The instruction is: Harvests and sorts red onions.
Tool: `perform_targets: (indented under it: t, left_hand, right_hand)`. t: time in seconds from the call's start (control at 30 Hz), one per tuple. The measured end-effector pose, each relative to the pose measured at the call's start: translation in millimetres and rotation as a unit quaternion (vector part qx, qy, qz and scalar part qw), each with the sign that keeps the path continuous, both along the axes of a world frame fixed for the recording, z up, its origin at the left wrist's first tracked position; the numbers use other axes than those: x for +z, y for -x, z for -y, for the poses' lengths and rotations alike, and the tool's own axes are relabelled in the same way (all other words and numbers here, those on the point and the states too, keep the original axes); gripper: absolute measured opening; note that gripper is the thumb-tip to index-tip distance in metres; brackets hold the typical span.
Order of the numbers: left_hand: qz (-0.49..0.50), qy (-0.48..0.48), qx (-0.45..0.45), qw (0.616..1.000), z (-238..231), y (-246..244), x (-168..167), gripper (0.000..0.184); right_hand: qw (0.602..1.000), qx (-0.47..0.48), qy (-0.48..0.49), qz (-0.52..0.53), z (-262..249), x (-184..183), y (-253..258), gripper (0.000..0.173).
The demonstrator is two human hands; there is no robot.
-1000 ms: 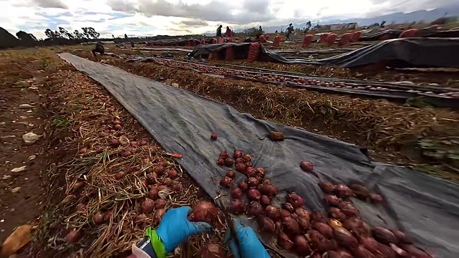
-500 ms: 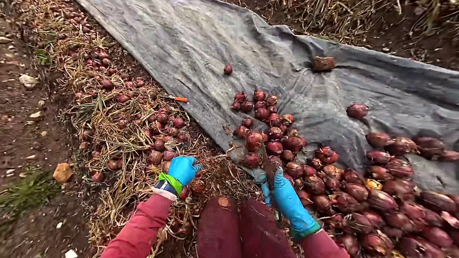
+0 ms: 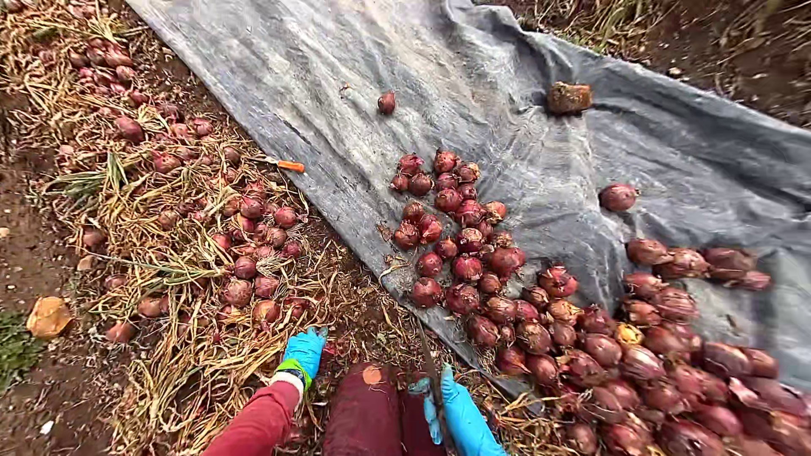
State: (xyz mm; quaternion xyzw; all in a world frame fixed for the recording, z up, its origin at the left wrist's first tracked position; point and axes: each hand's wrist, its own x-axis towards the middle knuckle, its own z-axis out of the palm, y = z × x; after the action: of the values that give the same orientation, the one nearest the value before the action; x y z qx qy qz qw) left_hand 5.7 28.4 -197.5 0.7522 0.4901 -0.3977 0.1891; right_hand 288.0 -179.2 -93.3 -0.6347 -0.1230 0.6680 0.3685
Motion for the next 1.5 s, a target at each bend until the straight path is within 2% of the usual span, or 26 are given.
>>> perform_targets:
  t: [0.1, 0.17, 0.2, 0.23, 0.3, 0.33, 0.4, 0.47, 0.5, 0.53, 0.57, 0.6, 0.67, 0.73, 0.8, 0.87, 0.93, 1.0, 1.03, 1.1, 1.17, 1.23, 1.3, 1.37, 1.43, 1.5]
  left_hand:
    - [0.023, -0.005, 0.006, 1.0, -16.3, -3.4, 4.2, 0.091]
    - [0.11, -0.024, 0.137, 0.984, -7.5, -7.4, 15.1, 0.1]
    - [0.186, -0.036, 0.242, 0.951, -3.5, -13.1, 24.1, 0.105]
    - [0.273, -0.047, 0.338, 0.9, -2.1, -21.2, 39.4, 0.108]
    - [0.44, -0.049, 0.448, 0.777, -4.2, -37.2, 85.5, 0.095]
    - [0.505, -0.028, 0.457, 0.732, -1.4, -40.8, 110.5, 0.084]
    - [0.575, 0.033, 0.396, 0.715, 3.3, -46.0, 167.8, 0.07]
    - [0.583, 0.06, 0.329, 0.741, 9.2, -58.2, 211.8, 0.042]
    - [0.565, 0.056, 0.286, 0.771, 12.2, -65.1, 225.7, 0.031]
    - [0.53, 0.038, 0.216, 0.819, 14.7, -69.4, 235.9, 0.026]
    - [0.479, 0.013, 0.131, 0.868, 16.4, -72.0, 243.8, 0.026]
    - [0.429, 0.003, 0.059, 0.901, 18.9, -73.6, 249.8, 0.03]
    - [0.361, 0.025, -0.019, 0.932, 20.0, -72.4, 256.9, 0.037]
    - [0.325, 0.067, -0.061, 0.941, 12.0, -65.7, 258.0, 0.044]
    - [0.287, 0.107, -0.071, 0.949, -0.7, -54.3, 250.7, 0.043]
    - [0.302, 0.119, -0.009, 0.946, -5.7, -41.4, 238.1, 0.039]
    - [0.35, 0.096, 0.107, 0.926, -10.6, -32.5, 226.8, 0.038]
    - [0.397, 0.047, 0.2, 0.894, -3.3, -32.7, 218.5, 0.037]
    - [0.405, 0.026, 0.195, 0.893, 4.3, -39.6, 221.5, 0.039]
    - [0.357, 0.038, 0.068, 0.931, 24.6, -64.6, 243.8, 0.042]
    - [0.279, 0.091, -0.092, 0.951, 50.6, -89.1, 264.6, 0.04]
    - [0.252, 0.067, -0.139, 0.955, 52.2, -93.8, 271.3, 0.032]
    - [0.225, -0.036, -0.046, 0.973, 18.8, -79.6, 274.3, 0.03]
    - [0.204, -0.124, 0.062, 0.969, -12.4, -52.6, 264.1, 0.035]
    - [0.194, -0.123, 0.078, 0.97, -18.7, -31.8, 236.5, 0.037]
    - [0.18, -0.049, 0.017, 0.982, -12.2, -25.0, 181.8, 0.03]
  right_hand:
    - [0.999, 0.014, -0.036, 0.025, 4.7, 18.3, -6.4, 0.091]
    - [0.998, -0.002, -0.054, 0.04, 18.5, 23.1, -10.6, 0.092]
    - [0.997, -0.016, -0.059, 0.04, 24.4, 23.0, -13.2, 0.092]
    - [0.997, -0.035, -0.055, 0.033, 28.5, 21.4, -14.6, 0.092]
    - [0.997, -0.069, -0.037, 0.014, 29.4, 13.0, -12.6, 0.094]
    - [0.997, -0.072, -0.027, 0.005, 29.3, 10.4, -8.8, 0.096]
    - [0.998, -0.032, -0.051, -0.006, 22.1, 14.1, 1.6, 0.097]
    - [0.99, 0.021, -0.137, -0.013, 4.8, 28.2, 7.7, 0.094]
    - [0.981, 0.036, -0.19, -0.018, -6.0, 37.6, 8.9, 0.093]
    - [0.971, 0.036, -0.236, -0.021, -17.5, 48.6, 9.9, 0.092]
    - [0.963, 0.019, -0.268, -0.011, -28.8, 59.0, 11.5, 0.089]
    - [0.959, -0.003, -0.284, 0.011, -37.9, 65.6, 12.8, 0.083]
    - [0.956, -0.008, -0.283, 0.073, -48.4, 67.4, 12.1, 0.08]
    - [0.958, 0.052, -0.251, 0.127, -53.7, 64.2, 12.5, 0.087]
    - [0.966, 0.139, -0.18, 0.127, -55.9, 60.0, 11.6, 0.084]
    - [0.971, 0.148, -0.18, 0.052, -49.2, 55.5, 7.5, 0.085]
    - [0.975, 0.067, -0.209, -0.031, -46.6, 53.0, 4.8, 0.085]
    - [0.982, 0.021, -0.185, -0.033, -41.9, 51.5, 5.2, 0.081]
    - [0.984, 0.068, -0.164, 0.004, -40.9, 49.4, 3.8, 0.081]
    - [0.959, 0.225, -0.163, 0.058, -40.6, 47.4, 2.2, 0.089]
    - [0.934, 0.283, -0.202, 0.079, -41.8, 57.8, 6.8, 0.091]
    - [0.936, 0.244, -0.228, 0.11, -42.9, 69.2, 8.6, 0.087]
    - [0.953, 0.121, -0.246, 0.13, -43.0, 74.5, 4.5, 0.092]
    - [0.964, -0.03, -0.231, 0.126, -41.5, 76.3, -6.3, 0.092]
    - [0.966, -0.084, -0.205, 0.13, -34.8, 70.7, -19.0, 0.091]
    - [0.978, -0.064, -0.165, 0.114, -19.7, 51.7, -24.7, 0.094]
